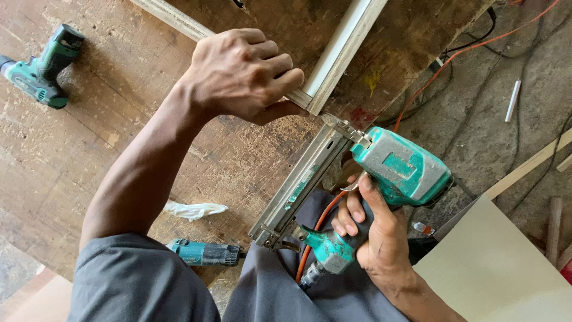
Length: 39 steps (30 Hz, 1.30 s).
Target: The person applies a substance to the edge of a wooden panel using a tube and a cloth. Then, the person fits the panel into a wooden cabinet structure and secures it with a pneumatic nailer.
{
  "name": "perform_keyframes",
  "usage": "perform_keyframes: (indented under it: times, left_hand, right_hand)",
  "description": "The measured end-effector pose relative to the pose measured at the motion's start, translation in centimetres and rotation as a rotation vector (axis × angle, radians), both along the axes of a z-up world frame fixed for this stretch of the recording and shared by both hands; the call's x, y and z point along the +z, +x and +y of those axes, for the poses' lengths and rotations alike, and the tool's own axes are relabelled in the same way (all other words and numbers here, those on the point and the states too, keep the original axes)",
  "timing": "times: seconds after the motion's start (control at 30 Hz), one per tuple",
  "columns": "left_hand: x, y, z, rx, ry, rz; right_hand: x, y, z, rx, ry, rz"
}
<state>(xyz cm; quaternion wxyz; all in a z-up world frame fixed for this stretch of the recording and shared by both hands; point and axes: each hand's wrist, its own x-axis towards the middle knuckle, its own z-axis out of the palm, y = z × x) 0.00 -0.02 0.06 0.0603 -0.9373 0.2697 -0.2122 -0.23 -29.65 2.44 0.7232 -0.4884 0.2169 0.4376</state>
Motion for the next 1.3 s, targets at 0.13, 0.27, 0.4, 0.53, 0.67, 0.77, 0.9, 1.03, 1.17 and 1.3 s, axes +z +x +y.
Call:
perform_keyframes:
  times: [0.13,0.27,0.4,0.53,0.67,0.77,0.9,1.03,1.17,1.3]
  left_hand:
    - [-0.1,0.0,0.0,0.008,0.022,-0.006]
    - [0.1,0.1,-0.1,0.017,-0.008,-0.003]
    - [0.1,0.0,0.0,0.006,0.013,-0.003]
    - [-0.1,0.0,0.0,0.014,0.035,-0.023]
    - [0.3,0.0,-0.1,0.004,0.006,0.004]
    - [0.3,-0.1,-0.2,0.004,-0.011,-0.008]
    - [0.2,0.0,-0.3,0.037,0.008,-0.019]
    - [0.2,-0.1,-0.3,0.064,0.018,0.01]
    - [0.0,-0.2,-0.1,0.049,0.009,0.018]
    - [0.0,-0.2,-0.2,0.045,0.009,-0.007]
  right_hand:
    - [-0.3,0.0,-0.3,0.021,0.005,-0.003]
    - [0.1,0.0,0.1,0.001,0.024,-0.006]
    - [0.0,0.1,-0.1,0.013,-0.018,-0.001]
    - [-0.3,0.0,-0.2,0.006,0.027,0.036]
    - [-0.4,0.2,0.4,-0.044,0.047,0.04]
    - [-0.1,0.2,0.6,-0.003,-0.011,0.008]
    - [-0.3,0.3,0.6,-0.046,0.018,0.05]
    - [-0.8,0.2,0.4,-0.056,0.055,0.088]
    - [-0.7,0.2,0.3,-0.041,0.018,0.044]
    - [-0.7,0.2,0.2,-0.036,-0.012,0.059]
